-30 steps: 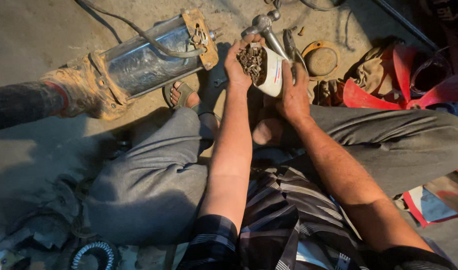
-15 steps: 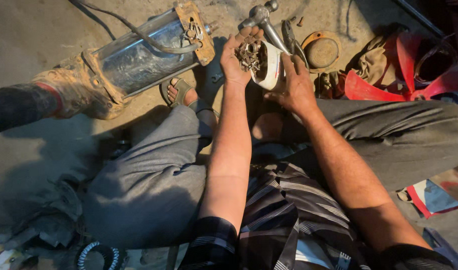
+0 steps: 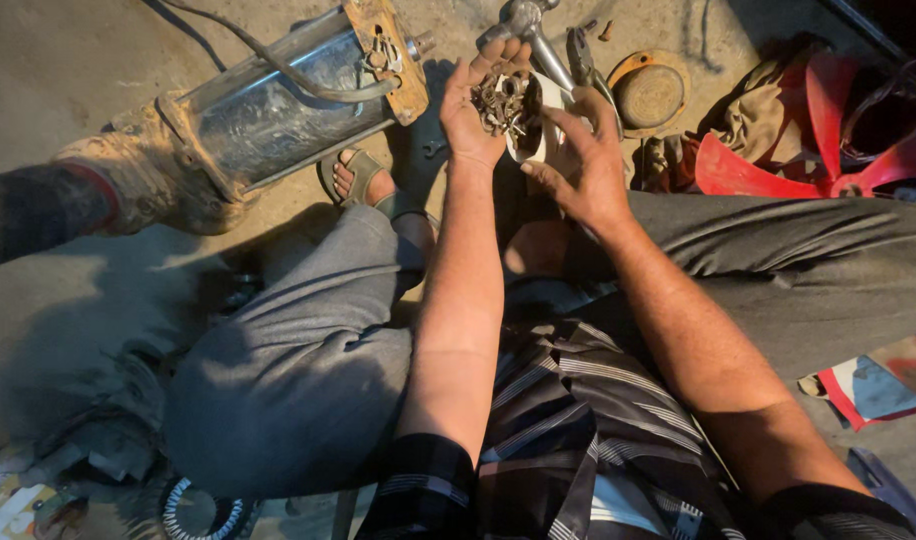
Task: The person sits on the floor and sorts small metal parts from a white container into their hand. They then use pliers to manipulate a small metal piece, holding it with the tool while adjusting it with their fingers. The person continues to handle the parts and tools throughout the clip.
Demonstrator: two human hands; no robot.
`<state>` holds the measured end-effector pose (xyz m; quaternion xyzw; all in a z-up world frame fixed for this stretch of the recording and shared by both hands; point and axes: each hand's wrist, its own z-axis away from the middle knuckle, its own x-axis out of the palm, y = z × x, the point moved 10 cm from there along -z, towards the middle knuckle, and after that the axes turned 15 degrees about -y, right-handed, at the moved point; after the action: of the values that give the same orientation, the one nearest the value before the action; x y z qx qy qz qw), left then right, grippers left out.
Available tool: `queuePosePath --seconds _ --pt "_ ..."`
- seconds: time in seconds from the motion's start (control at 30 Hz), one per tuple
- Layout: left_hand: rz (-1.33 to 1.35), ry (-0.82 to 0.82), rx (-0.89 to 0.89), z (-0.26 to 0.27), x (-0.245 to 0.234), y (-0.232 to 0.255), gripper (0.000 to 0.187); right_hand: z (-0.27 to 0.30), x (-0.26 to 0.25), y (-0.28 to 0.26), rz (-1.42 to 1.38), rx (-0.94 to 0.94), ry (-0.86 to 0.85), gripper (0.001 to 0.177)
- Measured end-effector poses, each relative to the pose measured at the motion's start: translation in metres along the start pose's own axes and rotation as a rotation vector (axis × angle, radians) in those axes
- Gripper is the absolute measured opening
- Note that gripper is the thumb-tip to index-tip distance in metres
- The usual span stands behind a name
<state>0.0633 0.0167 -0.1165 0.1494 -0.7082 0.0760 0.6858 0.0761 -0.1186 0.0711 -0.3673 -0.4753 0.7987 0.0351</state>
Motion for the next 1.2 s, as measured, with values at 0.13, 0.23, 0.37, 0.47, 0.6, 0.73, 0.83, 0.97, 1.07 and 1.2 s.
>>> queuePosePath --seconds 0.13,0.23,0.37,0.47,0.6,0.73,0.83,0.97,1.07,1.2 --pt "-0.005 0.012 -0.012 -0.003 0.004 -0.002 0.054 0.0 -0.005 0.004 -0.075 -0.014 0.032 0.077" --pt "0.017 -0.017 -0.013 -0.003 0.009 -0.003 0.053 0.003 -0.003 -0.002 0.024 -0.034 0.022 0.073" --pt "0.017 -0.046 -0.04 -0.005 0.014 -0.005 0.054 0.003 0.01 -0.016 0.301 -0.055 -0.009 0.074" --pt "-0.005 -0.049 -0.05 -0.005 0.017 -0.005 0.054 -0.001 0.021 -0.017 0.406 0.008 -0.026 0.085" --pt "-0.051 -0.061 -0.041 -0.003 0.021 -0.005 0.054 -0.01 0.029 -0.012 0.455 0.096 -0.071 0.097" --pt "-0.046 -0.072 -0.067 -0.005 0.022 -0.007 0.054 -0.014 0.025 -0.007 0.414 0.124 -0.053 0.102" --pt "-0.044 -0.055 -0.074 -0.005 0.021 -0.008 0.054 -0.012 0.02 -0.007 0.39 0.072 -0.03 0.096" --pt "-0.083 -0.027 -0.071 -0.005 0.02 -0.007 0.055 -0.009 0.014 -0.014 0.378 0.006 0.029 0.077" --pt "-0.061 -0.036 -0.084 -0.004 0.024 -0.009 0.055 -0.01 0.012 -0.016 0.326 0.035 0.028 0.086" --pt "-0.039 -0.026 -0.103 -0.003 0.025 -0.011 0.054 -0.017 0.012 -0.015 0.349 0.113 -0.032 0.104"
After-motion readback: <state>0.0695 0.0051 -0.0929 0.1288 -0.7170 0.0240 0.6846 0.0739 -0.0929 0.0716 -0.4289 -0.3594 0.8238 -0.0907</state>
